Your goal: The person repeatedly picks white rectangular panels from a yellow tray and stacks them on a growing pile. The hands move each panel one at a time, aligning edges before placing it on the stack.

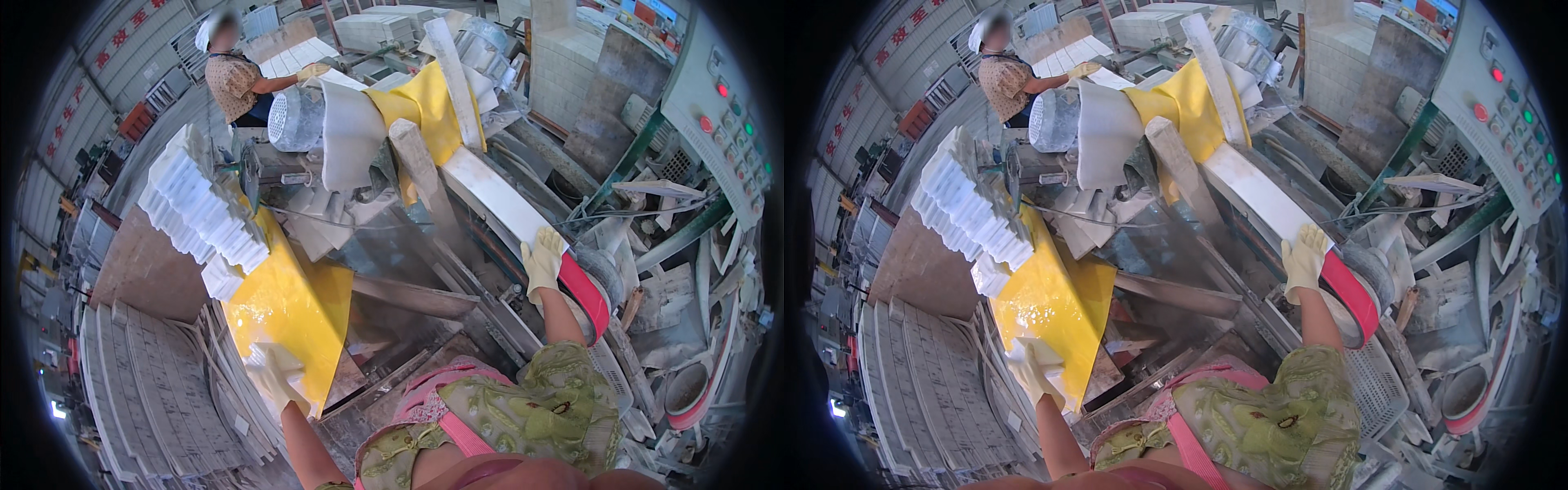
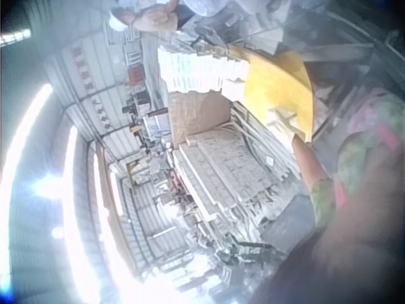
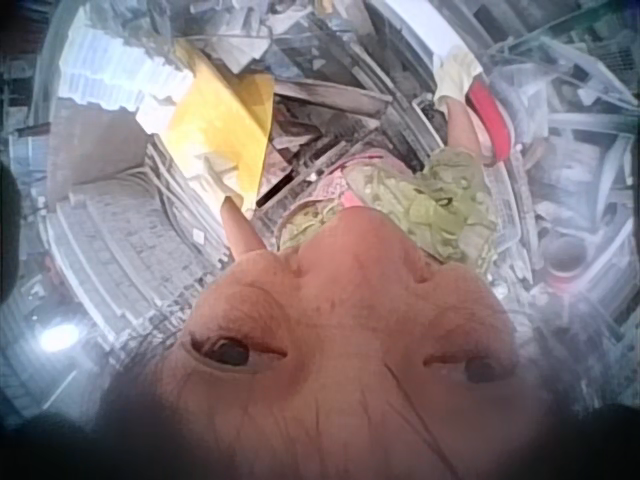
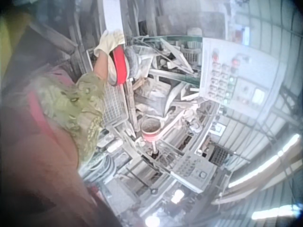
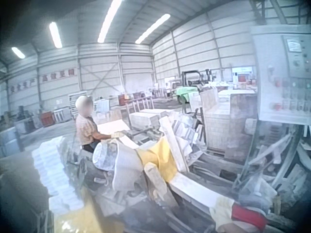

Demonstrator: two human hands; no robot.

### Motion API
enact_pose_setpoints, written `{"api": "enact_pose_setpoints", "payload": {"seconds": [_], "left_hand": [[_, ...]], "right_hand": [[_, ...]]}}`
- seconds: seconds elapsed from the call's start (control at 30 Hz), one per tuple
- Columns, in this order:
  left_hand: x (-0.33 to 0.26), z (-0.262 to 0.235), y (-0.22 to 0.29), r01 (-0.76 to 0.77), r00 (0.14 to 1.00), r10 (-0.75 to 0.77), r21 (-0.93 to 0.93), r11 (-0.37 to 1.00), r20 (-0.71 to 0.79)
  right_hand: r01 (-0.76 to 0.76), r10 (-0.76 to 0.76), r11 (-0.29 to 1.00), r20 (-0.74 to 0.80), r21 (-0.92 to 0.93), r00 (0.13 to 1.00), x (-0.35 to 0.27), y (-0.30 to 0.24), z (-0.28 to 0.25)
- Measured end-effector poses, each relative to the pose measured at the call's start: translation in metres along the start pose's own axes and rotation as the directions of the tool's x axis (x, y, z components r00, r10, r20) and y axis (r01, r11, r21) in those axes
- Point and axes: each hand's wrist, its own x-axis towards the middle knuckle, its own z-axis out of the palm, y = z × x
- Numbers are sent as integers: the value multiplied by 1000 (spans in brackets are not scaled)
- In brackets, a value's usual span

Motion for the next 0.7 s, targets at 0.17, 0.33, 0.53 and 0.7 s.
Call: {"api": "enact_pose_setpoints", "payload": {"seconds": [0.17, 0.33, 0.53, 0.7], "left_hand": [[1, 2, 2, -34, 999, 36, 81, 996, -28], [-13, 3, 13, 18, 1000, -18, -17, 1000, 3], [-9, 6, 13, 18, 999, -16, 51, 999, -34], [-3, 3, 5, -42, 999, 45, 107, 993, -24]], "right_hand": [[-9, 9, 1000, 2, -6, 1000, -1, 3, 1], [-9, 8, 1000, -29, -22, 1000, -4, 6, 3], [5, -5, 1000, -54, -4, 999, -6, 12, 6], [1, 1, 1000, -84, 21, 996, -9, 11, 9]]}}
